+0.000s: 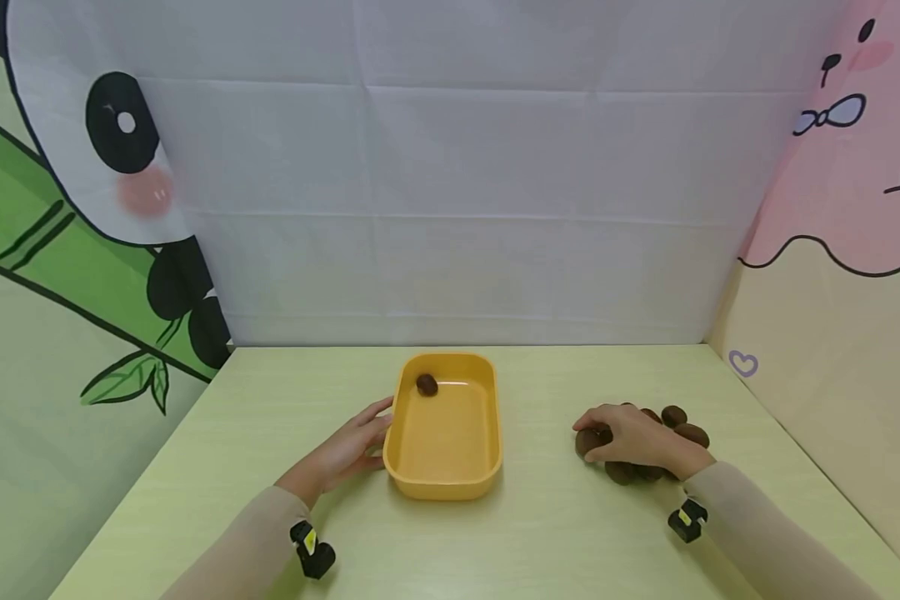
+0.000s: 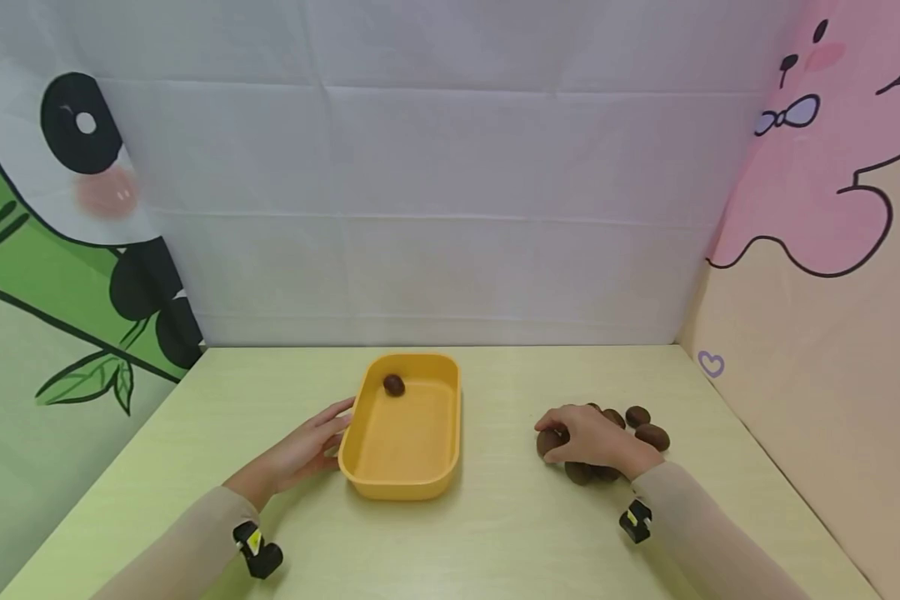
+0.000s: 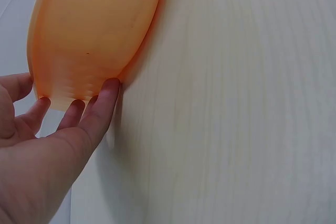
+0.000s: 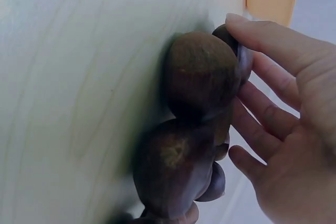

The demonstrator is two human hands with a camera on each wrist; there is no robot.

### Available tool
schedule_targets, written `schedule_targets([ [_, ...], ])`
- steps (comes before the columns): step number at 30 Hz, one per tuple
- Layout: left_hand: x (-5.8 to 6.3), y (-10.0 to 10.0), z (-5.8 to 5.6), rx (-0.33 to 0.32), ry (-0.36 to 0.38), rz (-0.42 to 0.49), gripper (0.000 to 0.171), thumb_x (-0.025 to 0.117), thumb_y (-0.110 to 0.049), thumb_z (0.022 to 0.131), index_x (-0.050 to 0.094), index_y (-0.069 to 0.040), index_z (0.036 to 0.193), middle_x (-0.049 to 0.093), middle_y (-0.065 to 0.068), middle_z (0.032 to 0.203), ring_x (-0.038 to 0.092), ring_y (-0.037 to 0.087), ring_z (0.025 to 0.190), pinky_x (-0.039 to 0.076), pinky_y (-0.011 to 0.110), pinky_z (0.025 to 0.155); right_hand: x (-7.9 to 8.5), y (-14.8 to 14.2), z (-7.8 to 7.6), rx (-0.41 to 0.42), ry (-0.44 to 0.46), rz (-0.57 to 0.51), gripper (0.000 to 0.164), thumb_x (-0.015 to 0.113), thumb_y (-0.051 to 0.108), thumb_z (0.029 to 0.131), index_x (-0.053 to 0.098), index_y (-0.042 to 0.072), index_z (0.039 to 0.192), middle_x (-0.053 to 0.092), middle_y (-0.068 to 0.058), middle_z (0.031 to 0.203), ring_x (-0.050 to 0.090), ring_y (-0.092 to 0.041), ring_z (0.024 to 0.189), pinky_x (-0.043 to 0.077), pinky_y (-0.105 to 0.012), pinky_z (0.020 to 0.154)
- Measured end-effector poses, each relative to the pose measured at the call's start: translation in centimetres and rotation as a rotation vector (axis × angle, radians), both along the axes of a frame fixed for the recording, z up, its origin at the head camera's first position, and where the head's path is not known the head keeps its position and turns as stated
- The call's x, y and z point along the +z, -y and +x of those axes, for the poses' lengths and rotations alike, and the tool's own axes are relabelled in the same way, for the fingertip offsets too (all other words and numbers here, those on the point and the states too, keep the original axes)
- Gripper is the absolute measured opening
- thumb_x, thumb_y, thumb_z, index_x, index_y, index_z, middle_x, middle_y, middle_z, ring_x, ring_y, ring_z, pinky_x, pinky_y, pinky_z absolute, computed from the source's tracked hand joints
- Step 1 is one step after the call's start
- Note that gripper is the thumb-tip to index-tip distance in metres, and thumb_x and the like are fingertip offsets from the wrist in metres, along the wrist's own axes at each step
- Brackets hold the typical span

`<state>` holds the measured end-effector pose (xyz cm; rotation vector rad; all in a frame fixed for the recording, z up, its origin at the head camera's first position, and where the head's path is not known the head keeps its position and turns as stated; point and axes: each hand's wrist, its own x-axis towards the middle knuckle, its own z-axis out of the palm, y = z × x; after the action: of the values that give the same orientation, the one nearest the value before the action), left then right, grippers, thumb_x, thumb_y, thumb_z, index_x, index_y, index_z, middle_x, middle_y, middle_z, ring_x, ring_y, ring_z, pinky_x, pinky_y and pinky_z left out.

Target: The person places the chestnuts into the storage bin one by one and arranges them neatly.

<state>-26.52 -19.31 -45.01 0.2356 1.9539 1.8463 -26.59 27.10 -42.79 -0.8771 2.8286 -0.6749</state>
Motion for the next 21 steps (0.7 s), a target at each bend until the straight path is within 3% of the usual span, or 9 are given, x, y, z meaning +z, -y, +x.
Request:
schedule_targets([
  [21,0.01,-0.04,-0.01,-0.001,-0.002,0.008,0.060,0.041,-0.033,0.110,0.016,-0.016,0.161,0.046,0.025,0.146,0.054,0.032,0.125,0.049,0.046,0.097,0.39,0.51,0.16,-0.002,0.005,0.003,0.042,0.081,0.026,0.087,0.068,0.010,0.124,0.066,0.000,0.119,0.061,-0.021,0.106,0.051,-0.039,0.087],
])
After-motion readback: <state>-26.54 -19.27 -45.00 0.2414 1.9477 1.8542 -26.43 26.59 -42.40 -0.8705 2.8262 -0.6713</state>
